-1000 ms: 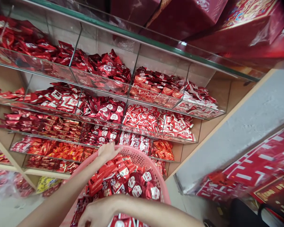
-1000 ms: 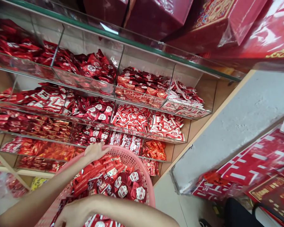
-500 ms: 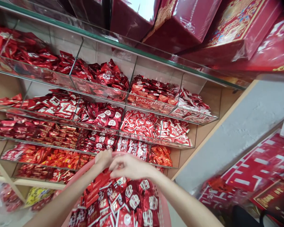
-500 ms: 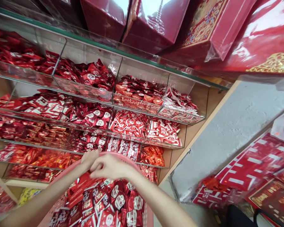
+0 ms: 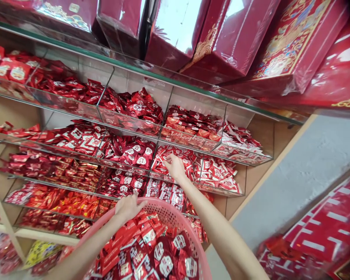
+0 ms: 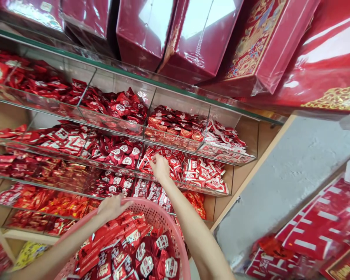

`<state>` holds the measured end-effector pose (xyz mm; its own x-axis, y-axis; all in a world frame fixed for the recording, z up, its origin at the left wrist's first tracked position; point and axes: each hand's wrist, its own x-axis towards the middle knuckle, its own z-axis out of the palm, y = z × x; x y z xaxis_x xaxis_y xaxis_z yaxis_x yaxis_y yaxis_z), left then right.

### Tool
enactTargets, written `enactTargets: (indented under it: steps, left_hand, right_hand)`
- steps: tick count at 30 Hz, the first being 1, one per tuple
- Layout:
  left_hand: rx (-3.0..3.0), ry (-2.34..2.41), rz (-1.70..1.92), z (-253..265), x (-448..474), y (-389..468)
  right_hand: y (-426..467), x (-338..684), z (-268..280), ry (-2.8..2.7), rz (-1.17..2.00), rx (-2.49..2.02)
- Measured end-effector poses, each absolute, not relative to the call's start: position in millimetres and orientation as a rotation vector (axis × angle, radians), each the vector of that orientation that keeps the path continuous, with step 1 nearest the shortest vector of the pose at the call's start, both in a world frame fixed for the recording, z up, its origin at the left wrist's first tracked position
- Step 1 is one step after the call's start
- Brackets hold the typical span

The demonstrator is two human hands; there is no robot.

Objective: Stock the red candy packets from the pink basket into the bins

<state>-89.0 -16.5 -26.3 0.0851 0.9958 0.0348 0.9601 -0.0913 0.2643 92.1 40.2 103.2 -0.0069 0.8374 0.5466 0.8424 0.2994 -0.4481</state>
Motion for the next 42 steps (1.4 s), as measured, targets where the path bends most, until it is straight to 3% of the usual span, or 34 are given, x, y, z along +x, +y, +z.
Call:
enactTargets:
  steps: [11, 42]
  left_hand:
    - [2.160, 1.997, 0.328, -19.4, -99.2, -21.6]
    - [2.173, 2.026, 0.344, -31.2, -101.1, -23.8]
  right_hand:
    - [83.3, 78.5, 119.8, -1.533, 0.112, -1.738]
    - [95.0, 71.0, 100.4, -1.376, 0.243, -1.444]
